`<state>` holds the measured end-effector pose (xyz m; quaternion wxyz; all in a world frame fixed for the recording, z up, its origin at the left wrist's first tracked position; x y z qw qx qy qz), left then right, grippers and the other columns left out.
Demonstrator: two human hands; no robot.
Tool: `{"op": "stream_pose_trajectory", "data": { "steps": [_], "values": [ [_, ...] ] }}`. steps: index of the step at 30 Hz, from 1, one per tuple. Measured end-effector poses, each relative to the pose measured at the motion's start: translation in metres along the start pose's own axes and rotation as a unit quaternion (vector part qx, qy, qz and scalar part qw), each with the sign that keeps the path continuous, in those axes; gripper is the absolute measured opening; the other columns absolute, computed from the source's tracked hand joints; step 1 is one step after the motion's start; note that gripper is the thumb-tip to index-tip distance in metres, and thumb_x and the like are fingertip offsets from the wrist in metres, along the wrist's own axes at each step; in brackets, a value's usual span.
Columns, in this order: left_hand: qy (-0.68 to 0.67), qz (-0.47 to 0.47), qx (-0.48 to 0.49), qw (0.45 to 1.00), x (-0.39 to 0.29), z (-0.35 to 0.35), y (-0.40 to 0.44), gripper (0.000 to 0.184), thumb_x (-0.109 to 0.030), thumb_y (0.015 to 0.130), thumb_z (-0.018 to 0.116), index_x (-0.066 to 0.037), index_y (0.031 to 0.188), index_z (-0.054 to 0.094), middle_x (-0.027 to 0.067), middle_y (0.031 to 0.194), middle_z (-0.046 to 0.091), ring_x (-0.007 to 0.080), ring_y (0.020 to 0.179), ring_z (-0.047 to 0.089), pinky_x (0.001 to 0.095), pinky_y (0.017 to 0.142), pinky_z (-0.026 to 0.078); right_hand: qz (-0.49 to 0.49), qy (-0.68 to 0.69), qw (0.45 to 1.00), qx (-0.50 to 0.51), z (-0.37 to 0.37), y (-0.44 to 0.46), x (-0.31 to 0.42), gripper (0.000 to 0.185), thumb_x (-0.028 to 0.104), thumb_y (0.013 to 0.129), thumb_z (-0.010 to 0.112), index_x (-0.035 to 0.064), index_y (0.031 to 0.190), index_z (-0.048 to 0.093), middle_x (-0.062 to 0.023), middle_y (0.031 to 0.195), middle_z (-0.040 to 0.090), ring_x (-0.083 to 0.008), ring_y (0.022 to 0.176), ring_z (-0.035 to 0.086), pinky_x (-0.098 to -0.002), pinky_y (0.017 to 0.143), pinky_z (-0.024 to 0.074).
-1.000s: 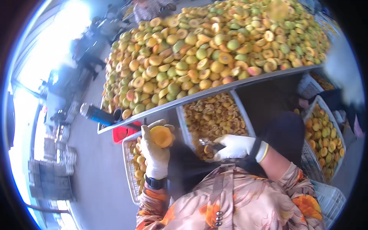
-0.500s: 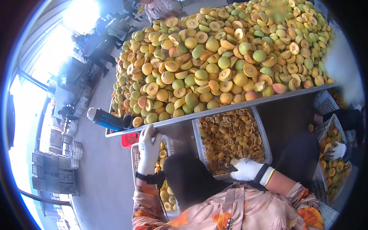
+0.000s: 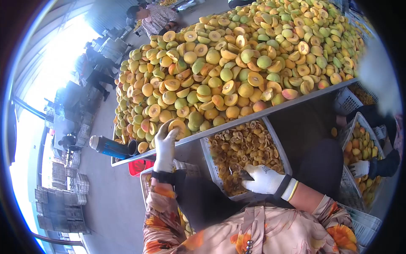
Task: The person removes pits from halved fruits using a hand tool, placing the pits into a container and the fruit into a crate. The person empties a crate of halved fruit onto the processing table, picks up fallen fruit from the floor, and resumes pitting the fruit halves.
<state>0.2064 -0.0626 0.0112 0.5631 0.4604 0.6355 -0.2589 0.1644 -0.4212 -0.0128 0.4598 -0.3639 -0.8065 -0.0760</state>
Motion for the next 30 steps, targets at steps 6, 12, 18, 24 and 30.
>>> {"op": "stream_pose_trajectory", "data": {
  "steps": [6, 12, 18, 24, 30],
  "values": [
    [-0.259, -0.079, 0.038, 0.962, -0.067, 0.048, -0.114, 0.027, -0.018, 0.096, 0.055, 0.003, 0.111, 0.063, 0.0070, 0.103, 0.064, 0.0176, 0.093, 0.063, 0.0328, 0.085, 0.054, -0.156, 0.005, 0.977, -0.148, -0.012, -0.010, 0.064, 0.033, 0.019, 0.088, 0.069, -0.0015, 0.110, 0.054, -0.0265, 0.079, 0.068, -0.0463, 0.076, 0.068, -0.0529, 0.065, 0.0534],
    [-0.299, -0.047, 0.088, 0.949, -0.104, 0.087, -0.172, 0.047, -0.032, 0.104, 0.049, 0.003, 0.134, 0.053, 0.0147, 0.120, 0.064, 0.0229, 0.110, 0.064, 0.0364, 0.096, 0.052, -0.183, -0.009, 0.970, -0.161, -0.011, -0.037, 0.092, 0.042, 0.013, 0.089, 0.068, -0.0023, 0.125, 0.050, -0.0264, 0.085, 0.069, -0.0464, 0.078, 0.068, -0.0502, 0.067, 0.0532],
    [-0.288, -0.032, 0.058, 0.955, -0.132, 0.103, -0.201, 0.064, -0.050, 0.107, 0.045, 0.004, 0.142, 0.049, 0.0146, 0.120, 0.064, 0.0217, 0.109, 0.063, 0.0351, 0.098, 0.050, -0.139, 0.011, 0.975, -0.171, -0.005, -0.062, 0.089, 0.042, 0.015, 0.090, 0.068, -0.0032, 0.124, 0.051, -0.0251, 0.088, 0.070, -0.0442, 0.081, 0.070, -0.0486, 0.069, 0.0543],
    [-0.246, 0.021, 0.025, 0.969, -0.141, 0.109, -0.213, 0.051, -0.036, 0.106, 0.049, 0.000, 0.141, 0.052, 0.0088, 0.109, 0.066, 0.0136, 0.090, 0.062, 0.0264, 0.080, 0.051, -0.192, 0.007, 0.959, -0.207, -0.002, -0.069, 0.087, 0.039, 0.016, 0.089, 0.068, -0.0039, 0.119, 0.052, -0.0238, 0.084, 0.070, -0.0426, 0.077, 0.070, -0.0476, 0.066, 0.0542],
    [-0.162, 0.049, 0.006, 0.986, -0.139, 0.109, -0.216, 0.055, -0.048, 0.108, 0.045, -0.002, 0.138, 0.056, 0.0082, 0.105, 0.065, 0.0146, 0.091, 0.065, 0.0253, 0.073, 0.055, -0.153, -0.073, 0.967, -0.192, -0.005, -0.072, 0.090, 0.031, 0.017, 0.089, 0.067, -0.0025, 0.109, 0.055, -0.0224, 0.075, 0.068, -0.0409, 0.070, 0.069, -0.0487, 0.061, 0.0531]
  ]
}}
Point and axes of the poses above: each hand's wrist, its own y-axis towards the middle knuckle, its own z-axis out of the palm, x = y × z, the point moved 3 cm from there along y, towards the middle knuckle
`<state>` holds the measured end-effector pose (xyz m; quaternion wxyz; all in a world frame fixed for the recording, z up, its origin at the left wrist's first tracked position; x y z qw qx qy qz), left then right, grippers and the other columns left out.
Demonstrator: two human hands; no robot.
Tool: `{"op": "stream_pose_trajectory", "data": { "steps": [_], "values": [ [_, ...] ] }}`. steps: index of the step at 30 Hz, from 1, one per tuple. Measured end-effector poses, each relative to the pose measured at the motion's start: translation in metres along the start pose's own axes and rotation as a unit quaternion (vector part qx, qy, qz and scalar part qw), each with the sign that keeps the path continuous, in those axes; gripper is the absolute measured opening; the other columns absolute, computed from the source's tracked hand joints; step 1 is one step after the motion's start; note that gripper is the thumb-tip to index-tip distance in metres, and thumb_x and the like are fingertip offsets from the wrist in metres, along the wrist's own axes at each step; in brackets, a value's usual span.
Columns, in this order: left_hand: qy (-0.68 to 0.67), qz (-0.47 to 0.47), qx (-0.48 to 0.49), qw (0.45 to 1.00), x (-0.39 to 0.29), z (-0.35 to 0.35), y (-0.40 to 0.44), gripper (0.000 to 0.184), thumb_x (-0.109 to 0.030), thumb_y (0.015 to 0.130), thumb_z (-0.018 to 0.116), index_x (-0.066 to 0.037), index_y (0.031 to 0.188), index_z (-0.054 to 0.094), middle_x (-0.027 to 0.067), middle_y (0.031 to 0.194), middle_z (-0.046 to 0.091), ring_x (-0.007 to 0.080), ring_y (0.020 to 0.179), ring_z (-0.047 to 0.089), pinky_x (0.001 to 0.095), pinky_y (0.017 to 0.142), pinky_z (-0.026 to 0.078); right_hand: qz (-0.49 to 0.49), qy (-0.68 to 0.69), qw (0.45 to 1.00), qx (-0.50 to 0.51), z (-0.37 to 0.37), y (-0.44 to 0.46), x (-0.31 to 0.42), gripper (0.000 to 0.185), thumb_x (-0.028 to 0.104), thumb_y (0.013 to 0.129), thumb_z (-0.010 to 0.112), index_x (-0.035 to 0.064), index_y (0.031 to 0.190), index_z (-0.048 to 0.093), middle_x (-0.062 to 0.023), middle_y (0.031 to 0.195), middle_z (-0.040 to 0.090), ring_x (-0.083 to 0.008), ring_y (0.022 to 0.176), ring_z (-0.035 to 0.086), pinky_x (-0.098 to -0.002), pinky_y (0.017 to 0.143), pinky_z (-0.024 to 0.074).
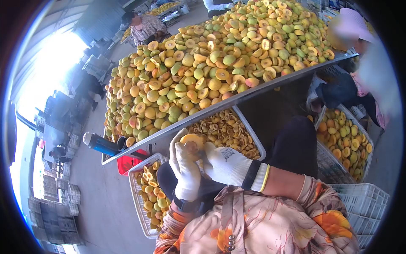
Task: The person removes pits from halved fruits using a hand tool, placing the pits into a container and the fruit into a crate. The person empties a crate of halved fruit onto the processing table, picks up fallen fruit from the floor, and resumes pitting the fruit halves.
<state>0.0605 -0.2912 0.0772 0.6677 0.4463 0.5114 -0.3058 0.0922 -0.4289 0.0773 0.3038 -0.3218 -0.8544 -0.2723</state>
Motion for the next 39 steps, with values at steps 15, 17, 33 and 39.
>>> {"op": "stream_pose_trajectory", "data": {
  "steps": [15, 17, 33, 39],
  "values": [
    [0.129, -0.104, 0.277, 0.946, 0.011, -0.011, 0.035, 0.037, -0.029, 0.106, 0.049, 0.001, 0.115, 0.068, 0.0053, 0.092, 0.070, 0.0102, 0.076, 0.065, 0.0245, 0.068, 0.054, 0.029, 0.115, 0.954, 0.275, -0.036, 0.013, -0.010, 0.027, 0.026, 0.095, 0.061, 0.0019, 0.109, 0.065, -0.0171, 0.089, 0.071, -0.0302, 0.084, 0.070, -0.0408, 0.076, 0.0548],
    [0.052, -0.174, 0.275, 0.944, 0.013, -0.010, 0.036, 0.038, -0.031, 0.104, 0.055, 0.001, 0.119, 0.067, 0.0062, 0.096, 0.072, 0.0108, 0.080, 0.066, 0.0251, 0.072, 0.054, 0.044, 0.111, 0.945, 0.304, -0.038, 0.017, -0.011, 0.035, 0.017, 0.091, 0.061, -0.0012, 0.121, 0.058, -0.0236, 0.094, 0.070, -0.0393, 0.086, 0.070, -0.0446, 0.076, 0.0545],
    [-0.126, -0.169, 0.014, 0.977, 0.039, 0.003, 0.018, 0.043, -0.035, 0.102, 0.057, 0.004, 0.114, 0.069, 0.0128, 0.092, 0.075, 0.0181, 0.073, 0.070, 0.0282, 0.063, 0.054, 0.264, 0.451, 0.769, 0.367, 0.009, 0.005, -0.038, 0.015, 0.019, 0.094, 0.063, 0.0069, 0.087, 0.056, 0.0018, 0.058, 0.046, -0.0093, 0.043, 0.042, -0.0279, 0.039, 0.0355],
    [-0.131, -0.162, 0.047, 0.977, 0.033, 0.014, 0.026, 0.043, -0.034, 0.102, 0.056, 0.006, 0.112, 0.068, 0.0130, 0.086, 0.073, 0.0205, 0.074, 0.070, 0.0303, 0.069, 0.056, 0.254, 0.508, 0.726, 0.387, 0.004, 0.004, -0.036, 0.013, 0.017, 0.093, 0.063, 0.0066, 0.090, 0.057, 0.0031, 0.058, 0.044, -0.0081, 0.044, 0.040, -0.0253, 0.041, 0.0311]
  ]
}}
Point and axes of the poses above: each hand's wrist, its own y-axis towards the middle knuckle, its own z-axis out of the palm, x = y × z, the point moved 3 cm from there along y, towards the middle knuckle
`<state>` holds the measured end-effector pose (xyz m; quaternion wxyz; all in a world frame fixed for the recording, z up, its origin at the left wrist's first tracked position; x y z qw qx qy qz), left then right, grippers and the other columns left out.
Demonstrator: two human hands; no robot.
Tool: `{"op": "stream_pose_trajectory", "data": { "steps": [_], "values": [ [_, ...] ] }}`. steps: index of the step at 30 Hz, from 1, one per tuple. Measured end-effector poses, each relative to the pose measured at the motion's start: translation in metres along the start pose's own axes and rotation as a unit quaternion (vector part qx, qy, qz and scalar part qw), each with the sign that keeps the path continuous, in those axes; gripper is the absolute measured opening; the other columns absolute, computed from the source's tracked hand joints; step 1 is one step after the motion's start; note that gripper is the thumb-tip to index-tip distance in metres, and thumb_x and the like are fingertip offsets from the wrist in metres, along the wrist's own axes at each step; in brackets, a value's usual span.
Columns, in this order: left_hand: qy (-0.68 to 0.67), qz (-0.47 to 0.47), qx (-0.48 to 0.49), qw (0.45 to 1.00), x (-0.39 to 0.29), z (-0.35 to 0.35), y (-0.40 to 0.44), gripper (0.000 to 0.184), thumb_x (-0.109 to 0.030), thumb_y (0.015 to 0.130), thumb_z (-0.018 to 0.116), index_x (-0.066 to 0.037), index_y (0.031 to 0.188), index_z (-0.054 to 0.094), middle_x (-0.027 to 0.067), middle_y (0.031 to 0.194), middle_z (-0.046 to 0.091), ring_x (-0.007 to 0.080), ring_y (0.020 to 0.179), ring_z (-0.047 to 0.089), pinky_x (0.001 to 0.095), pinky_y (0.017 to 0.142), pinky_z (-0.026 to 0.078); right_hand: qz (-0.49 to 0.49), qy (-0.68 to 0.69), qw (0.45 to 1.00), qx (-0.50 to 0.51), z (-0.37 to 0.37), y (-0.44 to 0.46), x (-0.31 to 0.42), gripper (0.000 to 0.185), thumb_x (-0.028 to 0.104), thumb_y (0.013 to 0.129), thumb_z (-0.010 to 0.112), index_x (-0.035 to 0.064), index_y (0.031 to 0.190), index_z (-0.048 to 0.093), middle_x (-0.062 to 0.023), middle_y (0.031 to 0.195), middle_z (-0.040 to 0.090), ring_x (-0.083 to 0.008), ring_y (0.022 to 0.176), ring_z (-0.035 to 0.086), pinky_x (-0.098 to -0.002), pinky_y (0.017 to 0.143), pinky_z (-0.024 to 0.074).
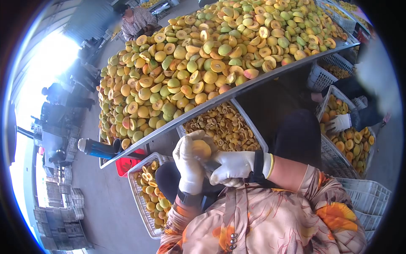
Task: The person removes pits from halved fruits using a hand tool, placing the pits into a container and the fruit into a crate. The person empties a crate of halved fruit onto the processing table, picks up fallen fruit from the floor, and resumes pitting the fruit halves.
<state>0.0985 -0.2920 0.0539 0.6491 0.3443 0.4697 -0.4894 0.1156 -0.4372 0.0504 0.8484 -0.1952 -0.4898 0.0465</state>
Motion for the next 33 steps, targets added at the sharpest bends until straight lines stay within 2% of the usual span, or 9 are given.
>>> {"op": "stream_pose_trajectory", "data": {
  "steps": [4, 8, 11, 14, 17, 19, 21, 29, 33],
  "values": [
    [-0.046, 0.002, 0.086, 0.995, -0.007, -0.001, 0.007, 0.046, -0.037, 0.103, 0.054, 0.006, 0.113, 0.066, 0.0149, 0.089, 0.073, 0.0211, 0.076, 0.070, 0.0341, 0.073, 0.059, -0.019, 0.095, 0.991, 0.093, -0.006, 0.000, 0.002, 0.015, 0.015, 0.090, 0.065, 0.0041, 0.087, 0.055, 0.0006, 0.055, 0.044, -0.0097, 0.039, 0.039, -0.0263, 0.036, 0.0307],
    [-0.074, 0.018, -0.114, 0.991, -0.001, -0.037, 0.022, 0.051, -0.046, 0.105, 0.050, 0.002, 0.112, 0.065, 0.0177, 0.093, 0.073, 0.0270, 0.075, 0.070, 0.0365, 0.067, 0.058, -0.016, 0.095, 0.987, 0.127, -0.013, 0.000, 0.000, 0.016, 0.014, 0.088, 0.068, 0.0031, 0.088, 0.056, 0.0002, 0.055, 0.045, -0.0092, 0.039, 0.038, -0.0260, 0.036, 0.0289],
    [0.171, 0.060, -0.196, 0.964, -0.033, -0.132, 0.006, 0.043, -0.037, 0.103, 0.057, 0.002, 0.118, 0.066, 0.0170, 0.098, 0.072, 0.0288, 0.086, 0.070, 0.0387, 0.077, 0.057, -0.033, -0.296, 0.950, -0.096, -0.055, 0.012, -0.028, 0.036, 0.027, 0.083, 0.073, -0.0026, 0.100, 0.064, -0.0136, 0.077, 0.067, -0.0248, 0.065, 0.064, -0.0375, 0.060, 0.0497],
    [0.649, -0.022, -0.192, 0.736, -0.062, -0.214, -0.010, 0.032, -0.020, 0.094, 0.067, 0.003, 0.116, 0.069, 0.0196, 0.102, 0.073, 0.0357, 0.092, 0.068, 0.0408, 0.087, 0.054, 0.093, -0.482, 0.851, -0.187, -0.084, 0.008, -0.047, 0.044, 0.031, 0.082, 0.065, -0.0049, 0.108, 0.066, -0.0296, 0.101, 0.070, -0.0428, 0.098, 0.069, -0.0491, 0.086, 0.0527],
    [0.730, 0.114, -0.166, 0.653, -0.055, -0.245, 0.022, 0.039, -0.022, 0.090, 0.072, 0.001, 0.121, 0.067, 0.0211, 0.112, 0.069, 0.0385, 0.101, 0.065, 0.0445, 0.094, 0.051, 0.039, -0.485, 0.850, -0.204, -0.088, 0.023, -0.055, 0.040, 0.032, 0.086, 0.062, -0.0016, 0.106, 0.062, -0.0272, 0.095, 0.070, -0.0434, 0.090, 0.070, -0.0500, 0.081, 0.0540],
    [0.624, 0.057, -0.173, 0.760, -0.060, -0.193, 0.072, 0.055, -0.022, 0.087, 0.075, -0.002, 0.135, 0.059, 0.0239, 0.132, 0.058, 0.0391, 0.122, 0.054, 0.0494, 0.101, 0.047, 0.051, -0.479, 0.852, -0.206, -0.089, 0.031, -0.051, 0.036, 0.031, 0.086, 0.062, -0.0004, 0.104, 0.062, -0.0263, 0.093, 0.070, -0.0438, 0.088, 0.070, -0.0508, 0.079, 0.0539],
    [0.702, 0.211, -0.084, 0.675, -0.042, -0.161, 0.134, 0.064, -0.019, 0.083, 0.079, -0.005, 0.141, 0.055, 0.0209, 0.139, 0.053, 0.0376, 0.123, 0.055, 0.0444, 0.105, 0.046, 0.054, -0.486, 0.853, -0.182, -0.093, 0.041, -0.059, 0.034, 0.029, 0.088, 0.061, 0.0003, 0.105, 0.061, -0.0253, 0.092, 0.070, -0.0434, 0.086, 0.070, -0.0509, 0.077, 0.0539],
    [0.741, 0.130, 0.025, 0.659, 0.034, -0.134, 0.255, 0.058, -0.024, 0.076, 0.082, 0.002, 0.122, 0.061, 0.0232, 0.127, 0.060, 0.0423, 0.118, 0.057, 0.0491, 0.102, 0.048, 0.038, -0.454, 0.867, -0.201, -0.093, 0.030, -0.041, 0.045, 0.032, 0.089, 0.060, -0.0030, 0.117, 0.059, -0.0297, 0.098, 0.070, -0.0444, 0.095, 0.069, -0.0509, 0.084, 0.0541],
    [0.524, 0.127, -0.103, 0.836, 0.008, -0.155, 0.207, 0.045, -0.018, 0.078, 0.083, 0.005, 0.112, 0.065, 0.0149, 0.097, 0.072, 0.0288, 0.089, 0.069, 0.0367, 0.084, 0.056, -0.057, -0.410, 0.863, -0.290, -0.090, 0.022, -0.018, 0.043, 0.032, 0.088, 0.066, -0.0055, 0.108, 0.060, -0.0314, 0.095, 0.068, -0.0465, 0.094, 0.068, -0.0510, 0.082, 0.0531]
  ]
}}
Point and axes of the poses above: each hand's wrist, its own y-axis towards the middle knuckle, its own z-axis out of the palm, x = y × z, the point moved 3 cm from there along y, towards the middle knuckle
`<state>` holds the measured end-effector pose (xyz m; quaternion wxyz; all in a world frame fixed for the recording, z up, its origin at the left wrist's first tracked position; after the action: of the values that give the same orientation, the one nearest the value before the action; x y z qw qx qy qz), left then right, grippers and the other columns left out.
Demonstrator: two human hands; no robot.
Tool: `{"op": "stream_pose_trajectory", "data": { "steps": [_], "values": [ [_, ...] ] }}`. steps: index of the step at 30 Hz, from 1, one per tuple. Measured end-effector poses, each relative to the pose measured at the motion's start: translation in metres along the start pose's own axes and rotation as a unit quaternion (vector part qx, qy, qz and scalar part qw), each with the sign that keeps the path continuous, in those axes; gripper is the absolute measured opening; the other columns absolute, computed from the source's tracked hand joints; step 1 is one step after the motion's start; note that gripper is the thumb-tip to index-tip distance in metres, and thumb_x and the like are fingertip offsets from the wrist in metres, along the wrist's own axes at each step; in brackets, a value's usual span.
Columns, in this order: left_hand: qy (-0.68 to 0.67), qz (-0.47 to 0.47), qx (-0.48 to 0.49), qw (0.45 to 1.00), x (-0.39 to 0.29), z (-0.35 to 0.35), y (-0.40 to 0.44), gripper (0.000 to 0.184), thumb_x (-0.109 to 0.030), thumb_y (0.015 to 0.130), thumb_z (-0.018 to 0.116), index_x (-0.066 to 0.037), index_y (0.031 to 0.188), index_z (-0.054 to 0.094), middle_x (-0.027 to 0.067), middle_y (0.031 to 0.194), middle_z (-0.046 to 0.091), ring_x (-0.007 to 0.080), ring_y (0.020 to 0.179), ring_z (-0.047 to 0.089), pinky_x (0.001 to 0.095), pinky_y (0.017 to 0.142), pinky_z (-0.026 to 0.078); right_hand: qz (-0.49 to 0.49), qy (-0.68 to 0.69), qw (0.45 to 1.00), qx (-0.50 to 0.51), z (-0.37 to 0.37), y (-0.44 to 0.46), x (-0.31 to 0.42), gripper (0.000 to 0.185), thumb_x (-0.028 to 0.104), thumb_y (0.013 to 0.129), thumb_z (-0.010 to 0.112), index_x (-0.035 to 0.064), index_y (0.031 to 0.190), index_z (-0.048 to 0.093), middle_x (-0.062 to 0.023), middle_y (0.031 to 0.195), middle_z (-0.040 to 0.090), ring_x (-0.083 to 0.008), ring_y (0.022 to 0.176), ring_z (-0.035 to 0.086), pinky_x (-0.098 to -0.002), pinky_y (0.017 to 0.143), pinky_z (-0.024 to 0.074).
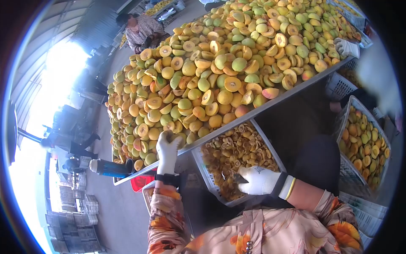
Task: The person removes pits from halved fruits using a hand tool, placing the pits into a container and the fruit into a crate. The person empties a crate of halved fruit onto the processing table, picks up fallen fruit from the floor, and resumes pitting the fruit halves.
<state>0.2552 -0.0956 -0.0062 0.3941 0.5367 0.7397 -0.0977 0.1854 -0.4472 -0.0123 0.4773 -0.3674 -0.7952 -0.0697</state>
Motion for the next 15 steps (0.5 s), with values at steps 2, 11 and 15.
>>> {"op": "stream_pose_trajectory", "data": {
  "steps": [2, 11, 15],
  "values": [
    [-0.310, -0.123, 0.012, 0.943, -0.031, -0.023, -0.039, 0.031, -0.012, 0.089, 0.075, 0.002, 0.116, 0.065, 0.0132, 0.100, 0.072, 0.0228, 0.092, 0.070, 0.0330, 0.082, 0.057, -0.002, 0.036, 0.998, -0.048, -0.006, 0.002, 0.010, 0.046, 0.033, 0.088, 0.070, -0.0067, 0.108, 0.059, -0.0312, 0.098, 0.067, -0.0471, 0.097, 0.067, -0.0508, 0.082, 0.0520],
    [-0.593, -0.109, 0.125, 0.788, -0.123, -0.015, -0.173, 0.047, -0.031, 0.104, 0.053, -0.001, 0.140, 0.052, 0.0156, 0.126, 0.066, 0.0281, 0.116, 0.064, 0.0387, 0.099, 0.053, -0.203, 0.070, 0.961, -0.171, 0.016, -0.007, 0.074, 0.034, 0.029, 0.093, 0.067, -0.0001, 0.109, 0.057, -0.0261, 0.094, 0.071, -0.0437, 0.091, 0.070, -0.0506, 0.076, 0.0544],
    [-0.681, -0.137, 0.127, 0.708, -0.137, -0.015, -0.193, 0.060, -0.052, 0.105, 0.049, -0.001, 0.138, 0.055, 0.0174, 0.125, 0.066, 0.0271, 0.114, 0.063, 0.0382, 0.097, 0.050, -0.146, -0.017, 0.974, -0.173, 0.018, -0.031, 0.083, 0.027, 0.023, 0.093, 0.066, 0.0015, 0.104, 0.056, -0.0233, 0.085, 0.071, -0.0434, 0.080, 0.070, -0.0512, 0.068, 0.0547]
  ]
}}
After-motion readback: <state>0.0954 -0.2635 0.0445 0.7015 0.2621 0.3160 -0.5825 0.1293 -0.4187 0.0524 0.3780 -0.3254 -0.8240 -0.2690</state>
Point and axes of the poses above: each hand's wrist, its own y-axis towards the middle knuckle, its own z-axis out of the palm, x = y × z, the point moved 3 cm from there along y, towards the middle knuckle
